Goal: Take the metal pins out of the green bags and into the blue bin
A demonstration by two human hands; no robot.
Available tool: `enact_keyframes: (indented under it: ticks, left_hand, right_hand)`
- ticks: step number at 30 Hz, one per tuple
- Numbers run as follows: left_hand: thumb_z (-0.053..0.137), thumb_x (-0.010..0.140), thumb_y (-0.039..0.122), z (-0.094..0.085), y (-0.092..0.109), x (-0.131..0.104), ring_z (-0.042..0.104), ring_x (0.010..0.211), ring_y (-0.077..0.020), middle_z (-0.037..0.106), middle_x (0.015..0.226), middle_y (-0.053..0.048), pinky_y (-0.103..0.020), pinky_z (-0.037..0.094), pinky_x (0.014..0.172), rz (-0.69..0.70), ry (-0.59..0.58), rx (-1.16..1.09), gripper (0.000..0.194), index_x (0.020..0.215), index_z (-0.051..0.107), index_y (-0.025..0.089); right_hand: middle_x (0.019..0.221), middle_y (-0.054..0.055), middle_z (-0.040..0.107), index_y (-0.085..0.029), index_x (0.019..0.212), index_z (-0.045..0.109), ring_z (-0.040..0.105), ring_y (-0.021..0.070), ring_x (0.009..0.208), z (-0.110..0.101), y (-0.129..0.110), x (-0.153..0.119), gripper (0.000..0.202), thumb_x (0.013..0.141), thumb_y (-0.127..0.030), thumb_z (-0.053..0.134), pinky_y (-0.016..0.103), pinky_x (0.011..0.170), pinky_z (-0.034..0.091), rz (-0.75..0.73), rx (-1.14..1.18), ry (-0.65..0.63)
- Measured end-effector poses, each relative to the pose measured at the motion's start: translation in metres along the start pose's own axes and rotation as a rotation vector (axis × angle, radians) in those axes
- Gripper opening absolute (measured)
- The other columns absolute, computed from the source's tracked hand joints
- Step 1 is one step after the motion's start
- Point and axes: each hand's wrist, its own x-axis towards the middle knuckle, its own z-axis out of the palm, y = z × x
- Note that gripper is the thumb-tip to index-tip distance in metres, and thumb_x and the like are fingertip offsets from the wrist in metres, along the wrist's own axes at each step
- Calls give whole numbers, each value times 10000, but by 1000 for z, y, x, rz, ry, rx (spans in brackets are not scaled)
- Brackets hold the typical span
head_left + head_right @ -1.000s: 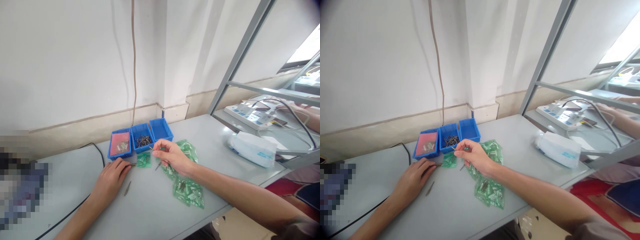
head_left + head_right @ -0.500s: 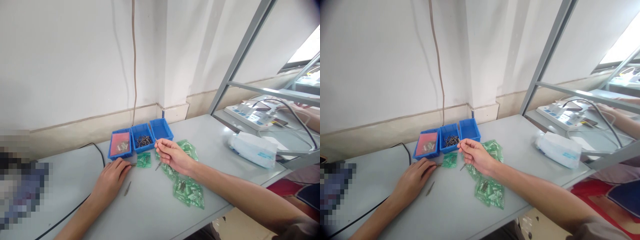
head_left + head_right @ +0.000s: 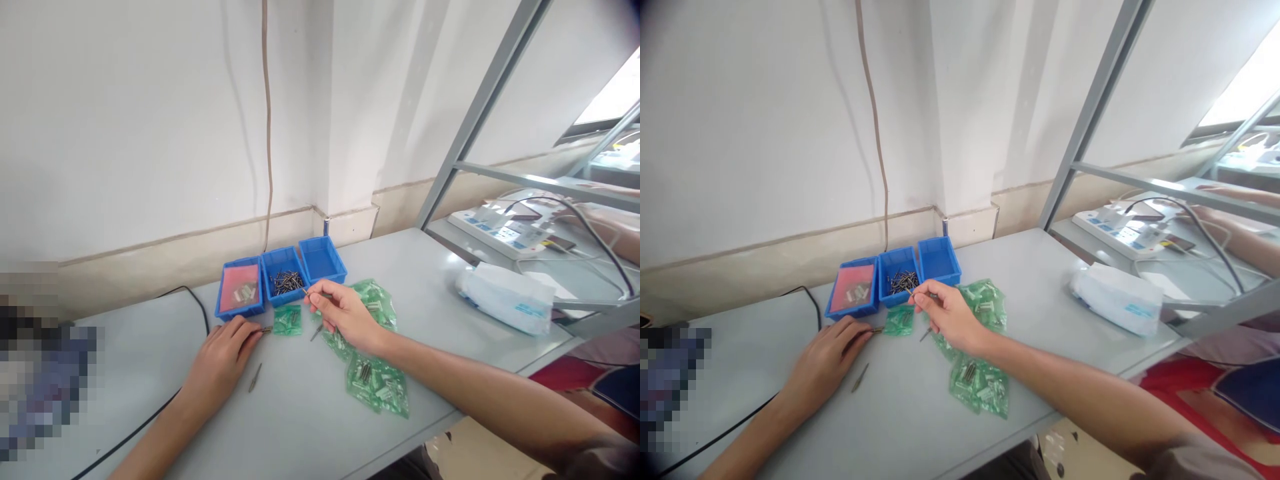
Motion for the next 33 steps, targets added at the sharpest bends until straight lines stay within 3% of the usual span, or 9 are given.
enact_keyframes:
  ticks: [9, 16, 21, 25, 29, 33]
  left_hand:
    - [428, 1135, 426, 0, 1, 1, 631, 841, -229, 695, 1018, -41, -367, 466, 793, -15, 5, -11, 326, 1090, 700, 251]
    - [415, 1138, 435, -2, 2, 1, 623, 833, -227, 691, 1017, -42, -365, 465, 789, -24, -1, -9, 348, 1084, 704, 249]
    - [413, 1144, 425, 0, 1, 1, 609, 837, -224, 686, 1030, -40, -366, 452, 797, -13, -8, -13, 336, 1108, 692, 243]
    - [411, 1145, 433, 1, 1, 0, 606, 832, -225, 687, 1020, -40, -363, 445, 794, -13, 3, -7, 342, 1096, 690, 241]
    - [417, 1144, 427, 1, 0, 0, 613, 851, -228, 687, 1035, -38, -363, 446, 803, -12, 0, -14, 332, 1105, 690, 241]
    - [413, 1145, 424, 0, 0, 0, 608, 847, -228, 682, 1028, -34, -365, 448, 801, -12, -5, -31, 333, 1105, 689, 240]
  right_hand:
    - [918, 23, 592, -244, 986, 687, 504, 166, 741, 2, -3, -8, 192, 1061, -402, 606, 294, 633, 396, -288, -419, 50]
    - [969, 22, 575, -253, 1011, 687, 480, 143, 666, 1, -3, -9, 119, 1049, -354, 638, 307, 650, 434, -321, -501, 41]
    - [919, 33, 601, -240, 990, 694, 540, 187, 808, 0, -4, -7, 180, 1087, -333, 574, 313, 702, 427, -393, -517, 30]
    - [904, 24, 614, -228, 995, 663, 565, 179, 812, 0, 2, -5, 234, 1111, -369, 516, 316, 743, 444, -321, -391, 21]
    - [882, -11, 622, -254, 1167, 570, 544, 146, 708, 1, 7, -5, 159, 1101, -396, 542, 278, 657, 441, -186, -232, 43]
    - [926, -11, 615, -261, 1154, 570, 502, 116, 619, 0, 7, -4, 153, 1106, -395, 516, 260, 581, 428, -162, -238, 65]
